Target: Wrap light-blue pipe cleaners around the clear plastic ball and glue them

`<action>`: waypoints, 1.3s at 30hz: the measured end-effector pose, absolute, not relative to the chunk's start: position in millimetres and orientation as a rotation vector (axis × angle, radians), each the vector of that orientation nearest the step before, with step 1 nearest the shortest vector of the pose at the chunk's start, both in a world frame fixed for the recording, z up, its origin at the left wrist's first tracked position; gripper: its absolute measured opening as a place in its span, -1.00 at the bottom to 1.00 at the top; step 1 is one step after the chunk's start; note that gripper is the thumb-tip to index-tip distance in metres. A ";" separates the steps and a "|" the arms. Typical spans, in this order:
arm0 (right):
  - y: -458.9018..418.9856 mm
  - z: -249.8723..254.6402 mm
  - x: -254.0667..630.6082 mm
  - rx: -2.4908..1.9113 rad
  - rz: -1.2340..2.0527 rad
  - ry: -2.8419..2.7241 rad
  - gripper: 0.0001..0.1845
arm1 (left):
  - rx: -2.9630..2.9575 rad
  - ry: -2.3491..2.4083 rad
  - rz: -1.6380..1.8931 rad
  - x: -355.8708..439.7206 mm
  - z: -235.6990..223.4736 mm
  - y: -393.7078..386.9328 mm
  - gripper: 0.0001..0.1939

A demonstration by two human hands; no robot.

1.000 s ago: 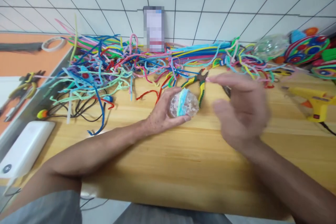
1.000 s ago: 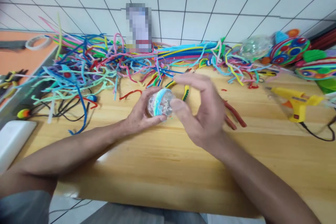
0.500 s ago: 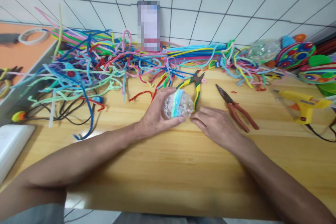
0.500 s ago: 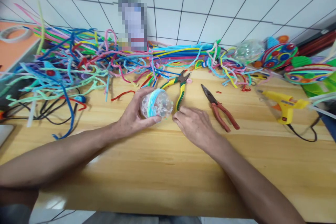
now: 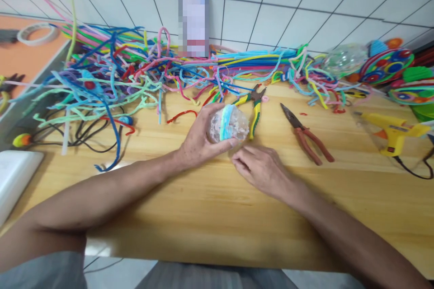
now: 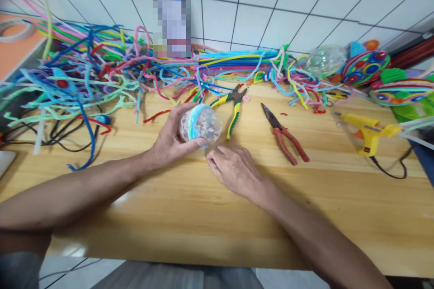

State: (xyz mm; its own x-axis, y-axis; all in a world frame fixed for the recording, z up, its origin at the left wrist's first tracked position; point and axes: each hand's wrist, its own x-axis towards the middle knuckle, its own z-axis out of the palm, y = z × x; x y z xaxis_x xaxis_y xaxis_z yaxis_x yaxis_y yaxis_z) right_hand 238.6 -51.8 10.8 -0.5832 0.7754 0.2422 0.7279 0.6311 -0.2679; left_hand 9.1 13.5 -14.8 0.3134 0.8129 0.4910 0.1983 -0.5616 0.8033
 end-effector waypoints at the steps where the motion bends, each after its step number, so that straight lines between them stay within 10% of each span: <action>1: -52.7 8.2 236.4 -1.182 0.170 -2.512 -0.76 | 1.941 0.906 1.265 9.2 -14.7 13.7 -0.14; 19: -45.5 37.7 259.4 -1.323 0.526 -2.524 -0.86 | 1.936 0.914 1.250 9.3 -18.4 16.3 -0.15; 39: -79.7 24.2 261.3 -1.373 0.118 -2.733 -0.81 | 2.012 0.862 1.265 10.3 -17.9 19.3 -0.17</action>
